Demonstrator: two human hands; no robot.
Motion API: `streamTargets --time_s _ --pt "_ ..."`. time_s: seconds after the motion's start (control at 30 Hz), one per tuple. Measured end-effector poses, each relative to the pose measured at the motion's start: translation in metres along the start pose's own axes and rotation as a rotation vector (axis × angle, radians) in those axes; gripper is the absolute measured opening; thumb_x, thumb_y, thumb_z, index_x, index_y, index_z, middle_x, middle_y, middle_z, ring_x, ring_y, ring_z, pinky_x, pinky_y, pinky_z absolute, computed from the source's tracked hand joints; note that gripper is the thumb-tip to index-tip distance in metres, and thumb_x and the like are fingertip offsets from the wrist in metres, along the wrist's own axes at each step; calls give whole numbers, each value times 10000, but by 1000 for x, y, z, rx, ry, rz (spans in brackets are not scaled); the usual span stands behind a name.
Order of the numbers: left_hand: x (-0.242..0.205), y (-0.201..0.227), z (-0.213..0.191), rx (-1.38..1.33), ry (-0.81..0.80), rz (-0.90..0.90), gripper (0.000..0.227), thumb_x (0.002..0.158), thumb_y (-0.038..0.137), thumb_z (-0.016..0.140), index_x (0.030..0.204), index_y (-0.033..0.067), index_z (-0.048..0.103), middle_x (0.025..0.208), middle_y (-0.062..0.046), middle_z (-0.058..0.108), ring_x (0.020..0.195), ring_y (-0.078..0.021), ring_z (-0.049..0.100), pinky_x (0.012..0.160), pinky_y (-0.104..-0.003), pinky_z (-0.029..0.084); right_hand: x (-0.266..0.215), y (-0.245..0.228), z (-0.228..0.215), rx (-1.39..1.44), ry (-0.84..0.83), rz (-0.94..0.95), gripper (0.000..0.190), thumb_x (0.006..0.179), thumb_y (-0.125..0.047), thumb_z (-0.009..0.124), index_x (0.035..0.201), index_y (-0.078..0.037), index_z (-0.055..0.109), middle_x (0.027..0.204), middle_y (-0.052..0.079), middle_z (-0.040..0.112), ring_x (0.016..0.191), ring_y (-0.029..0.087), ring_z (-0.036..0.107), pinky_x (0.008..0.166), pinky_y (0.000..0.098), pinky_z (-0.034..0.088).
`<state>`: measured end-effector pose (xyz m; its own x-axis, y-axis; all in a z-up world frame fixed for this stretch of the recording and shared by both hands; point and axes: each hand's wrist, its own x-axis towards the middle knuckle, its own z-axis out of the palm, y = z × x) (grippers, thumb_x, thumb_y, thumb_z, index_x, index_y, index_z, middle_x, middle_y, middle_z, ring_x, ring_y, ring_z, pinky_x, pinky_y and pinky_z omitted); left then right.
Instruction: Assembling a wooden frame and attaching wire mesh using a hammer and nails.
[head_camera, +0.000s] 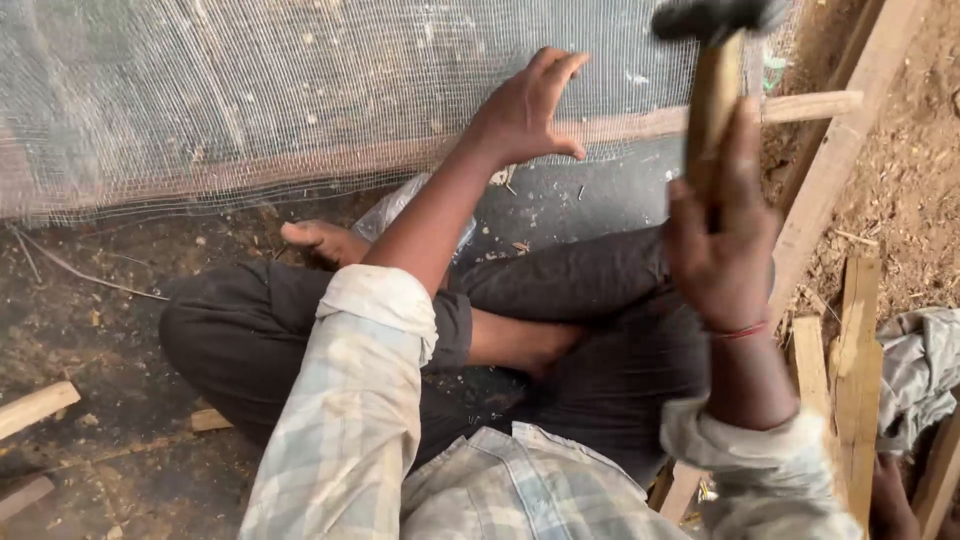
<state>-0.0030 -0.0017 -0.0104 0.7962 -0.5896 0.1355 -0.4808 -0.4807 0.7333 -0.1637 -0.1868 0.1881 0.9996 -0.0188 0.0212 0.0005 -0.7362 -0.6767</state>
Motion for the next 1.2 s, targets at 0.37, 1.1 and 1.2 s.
streamTargets --time_s 0.37,1.1,1.2 --pt "0 13 -16 35 -69 -57 1392 450 579 1033 1523 78 302 1455 -121 446 1263 -323 567 1052 -453 503 79 13 -63 -79 -678 315 713 1056 -242 511 1708 -268 226 742 111 606 519 156 543 442 329 516" --pt "6 7 -4 73 -85 -3 1512 418 678 987 1556 45 219 1452 -144 446 1227 -311 593 1046 -411 531 80 157 -63 -681 -157 -755 93 1238 -233 480 1268 -186 554 881 78 637 719 198 608 627 336 497" --pt "8 12 -11 112 -94 -53 1553 346 693 985 1526 30 225 1452 -172 419 1234 -346 566 1031 -439 510 68 83 -40 -416 -518 -277 460 1088 -291 577 1524 -166 501 967 136 745 699 164 678 698 359 543"
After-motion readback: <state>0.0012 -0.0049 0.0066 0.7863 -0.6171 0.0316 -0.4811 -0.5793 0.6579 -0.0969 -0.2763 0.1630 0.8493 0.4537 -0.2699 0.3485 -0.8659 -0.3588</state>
